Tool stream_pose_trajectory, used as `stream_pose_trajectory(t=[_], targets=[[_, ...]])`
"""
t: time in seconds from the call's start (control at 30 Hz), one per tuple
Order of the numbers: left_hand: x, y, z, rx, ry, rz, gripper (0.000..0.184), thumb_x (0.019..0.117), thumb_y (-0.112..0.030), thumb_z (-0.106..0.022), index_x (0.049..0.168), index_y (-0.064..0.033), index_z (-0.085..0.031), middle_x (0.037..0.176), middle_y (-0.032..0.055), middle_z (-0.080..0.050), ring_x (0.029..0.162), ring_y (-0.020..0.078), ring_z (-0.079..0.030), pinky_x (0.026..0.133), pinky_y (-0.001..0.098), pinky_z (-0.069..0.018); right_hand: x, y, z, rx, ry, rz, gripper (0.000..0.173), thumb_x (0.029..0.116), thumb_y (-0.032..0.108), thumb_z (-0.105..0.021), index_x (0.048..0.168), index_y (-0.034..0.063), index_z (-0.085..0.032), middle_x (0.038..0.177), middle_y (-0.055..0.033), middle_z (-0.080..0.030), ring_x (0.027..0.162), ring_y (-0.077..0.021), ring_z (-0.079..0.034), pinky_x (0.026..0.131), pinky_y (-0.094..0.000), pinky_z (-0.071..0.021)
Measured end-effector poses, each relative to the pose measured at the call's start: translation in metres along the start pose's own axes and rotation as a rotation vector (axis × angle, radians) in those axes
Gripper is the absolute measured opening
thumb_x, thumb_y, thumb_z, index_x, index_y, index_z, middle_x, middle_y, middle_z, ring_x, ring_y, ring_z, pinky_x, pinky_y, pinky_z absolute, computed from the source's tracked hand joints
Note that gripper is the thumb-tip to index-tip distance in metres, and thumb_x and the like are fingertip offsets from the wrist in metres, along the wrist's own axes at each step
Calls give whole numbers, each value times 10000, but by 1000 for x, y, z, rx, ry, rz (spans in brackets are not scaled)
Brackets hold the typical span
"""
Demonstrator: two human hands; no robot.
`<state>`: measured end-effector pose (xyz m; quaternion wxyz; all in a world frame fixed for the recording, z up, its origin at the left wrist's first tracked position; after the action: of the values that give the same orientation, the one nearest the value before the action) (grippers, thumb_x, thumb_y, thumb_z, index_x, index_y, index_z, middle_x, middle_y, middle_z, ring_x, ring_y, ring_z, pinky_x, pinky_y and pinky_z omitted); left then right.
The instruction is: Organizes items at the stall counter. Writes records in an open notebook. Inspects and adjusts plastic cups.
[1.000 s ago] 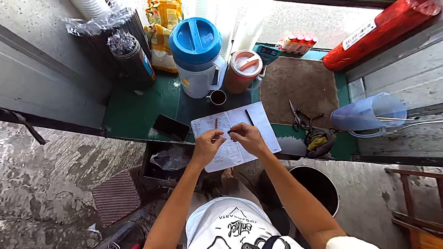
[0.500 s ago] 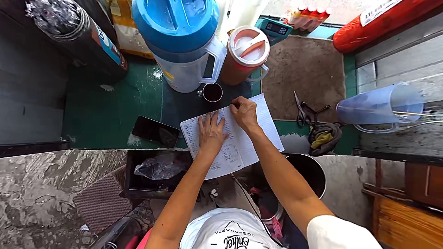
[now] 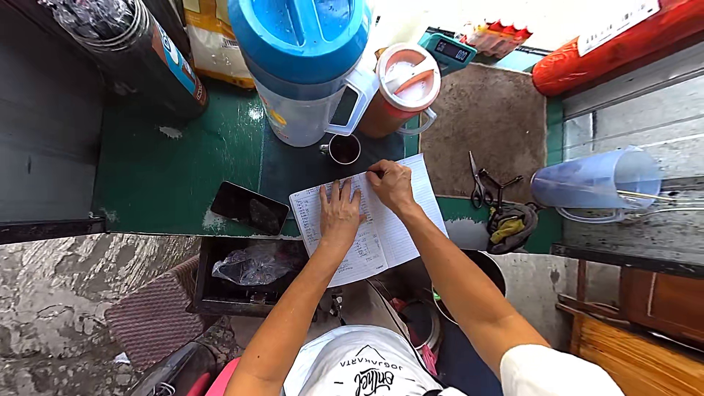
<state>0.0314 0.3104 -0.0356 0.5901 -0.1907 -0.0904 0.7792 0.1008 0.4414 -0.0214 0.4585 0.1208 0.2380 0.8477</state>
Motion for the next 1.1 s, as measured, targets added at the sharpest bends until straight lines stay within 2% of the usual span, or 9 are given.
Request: stream_pose_trajectory(t=[0.17, 0.5, 0.6, 0.7, 0.8, 0.97, 1.03, 1.07, 1.1], targets=[[1, 0, 1, 12, 32, 13, 589, 926, -452, -719, 1429, -164, -611, 1591, 120, -445, 1509, 365, -331, 1201, 690, -166, -5, 7, -6, -4, -50, 13, 118, 902, 60, -653, 924, -6, -749, 853, -177, -714, 833, -324, -712, 771, -482, -561], [3, -3, 3, 38, 69, 26, 593, 945, -480, -686, 1447, -180, -595, 1608, 115, -422, 1520, 358, -315, 1206, 693, -141, -2, 1, -2, -10, -57, -37, 122, 913, 54, -642, 944, -19, -734, 885, -199, -710, 876, -355, -709, 804, -506, -556], [2, -5, 6, 41, 79, 29, 589, 945, -457, -694, 1449, -169, -595, 1605, 132, -424, 1520, 365, -313, 1209, 685, -140, -10, 11, -3, 45, -10, 72, 80, 916, 27, -664, 939, -19, -725, 873, -199, -691, 845, -359, -700, 765, -514, -565], [2, -12, 5, 19, 108, 4, 613, 971, -452, -658, 1443, -71, -579, 1605, 188, -403, 1530, 372, -289, 1226, 652, -143, -10, -24, 29, 184, -36, 10, 133, 962, 116, -682, 1042, 29, -744, 944, -156, -735, 858, -293, -718, 800, -517, -573], [14, -25, -8, -27, 65, -10, 799, 1003, -602, -505, 1512, 12, -463, 1645, 231, -308, 1565, 352, -209, 1261, 577, -134, -22, -81, 72, 238, -149, -222, 229, 1007, 219, -663, 1164, 60, -711, 1048, -128, -738, 888, -255, -731, 840, -512, -599], [46, -55, -39, -35, 28, -15, 1074, 939, -771, -419, 1606, 47, -218, 1703, 239, -85, 1593, 354, -26, 1278, 549, -28, -51, -151, 92, 33, -234, -307, 213, 1002, 178, -650, 1140, 37, -730, 1109, -179, -719, 1057, -352, -677, 964, -541, -511], [31, -72, -47, -117, 95, -170, 974, 997, -688, -405, 1608, 46, -214, 1703, 222, -119, 1595, 330, -60, 1287, 525, -61, -53, -167, 94, -38, -262, -262, 232, 993, 192, -663, 1143, 32, -739, 1191, -204, -697, 1172, -390, -630, 1045, -543, -463], [15, -81, -47, -179, 129, -261, 879, 1033, -616, -412, 1603, 34, -254, 1691, 206, -199, 1588, 314, -137, 1289, 505, -109, -55, -166, 96, -67, -251, -227, 278, 988, 225, -674, 1172, 25, -733, 1252, -232, -663, 1231, -417, -590, 1082, -552, -432], [-4, -87, -44, -256, 112, -346, 747, 1061, -524, -443, 1567, 21, -366, 1641, 193, -343, 1553, 303, -272, 1278, 483, -194, -58, -159, 97, -88, -217, -182, 350, 988, 278, -674, 1209, 10, -713, 1283, -263, -632, 1248, -447, -566, 1085, -567, -427]])
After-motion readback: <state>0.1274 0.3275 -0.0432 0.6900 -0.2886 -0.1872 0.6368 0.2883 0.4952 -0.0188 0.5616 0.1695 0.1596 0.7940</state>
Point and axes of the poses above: each hand's wrist, its own x-axis towards the middle knuckle, its own z-axis out of the back of the hand, y = z × x, the point moved 6 cm from there along x, towards the middle knuckle
